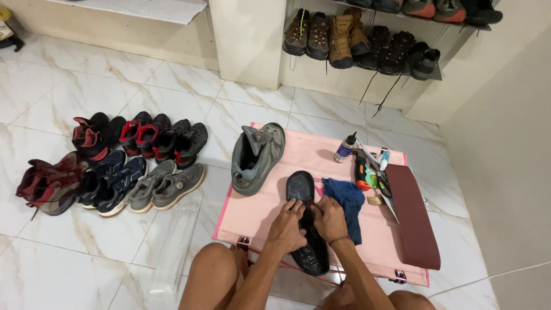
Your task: The person cleans a black shoe by scrubbing the sole with a small brush and wiping it with a blue cloth. They then cut a piece of sandpaper with scissors and use it to sand the sole of a grey shoe.
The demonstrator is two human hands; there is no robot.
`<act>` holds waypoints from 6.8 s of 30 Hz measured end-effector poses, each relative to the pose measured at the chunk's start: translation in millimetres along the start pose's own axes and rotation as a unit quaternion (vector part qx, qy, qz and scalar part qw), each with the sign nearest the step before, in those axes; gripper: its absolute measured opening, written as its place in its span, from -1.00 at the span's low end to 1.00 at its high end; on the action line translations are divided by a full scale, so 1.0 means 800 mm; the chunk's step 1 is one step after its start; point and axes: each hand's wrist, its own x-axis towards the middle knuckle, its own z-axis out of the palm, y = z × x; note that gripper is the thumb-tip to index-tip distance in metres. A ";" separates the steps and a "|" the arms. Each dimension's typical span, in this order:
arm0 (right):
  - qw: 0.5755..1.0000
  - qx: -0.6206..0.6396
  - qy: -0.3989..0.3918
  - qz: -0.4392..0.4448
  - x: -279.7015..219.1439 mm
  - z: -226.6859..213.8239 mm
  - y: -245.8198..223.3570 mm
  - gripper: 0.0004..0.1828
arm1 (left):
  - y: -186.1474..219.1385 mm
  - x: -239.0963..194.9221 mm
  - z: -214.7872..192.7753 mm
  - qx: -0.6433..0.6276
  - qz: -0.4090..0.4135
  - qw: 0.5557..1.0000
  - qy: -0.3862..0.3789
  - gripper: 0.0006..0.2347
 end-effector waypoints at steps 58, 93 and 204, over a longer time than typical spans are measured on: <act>0.997 -0.032 0.043 -0.049 -0.009 0.017 0.000 -0.70 | 0.005 0.018 -0.016 0.056 -0.015 0.997 -0.057 -0.16; 0.934 0.131 0.230 0.239 -0.002 -0.134 -0.020 -0.65 | 0.021 -0.011 -0.022 0.010 -0.026 0.998 -0.050 -0.08; 0.996 0.040 -0.034 -0.077 -0.008 -0.034 -0.021 -0.81 | -0.023 0.011 0.081 0.141 -0.004 0.988 -0.063 -0.58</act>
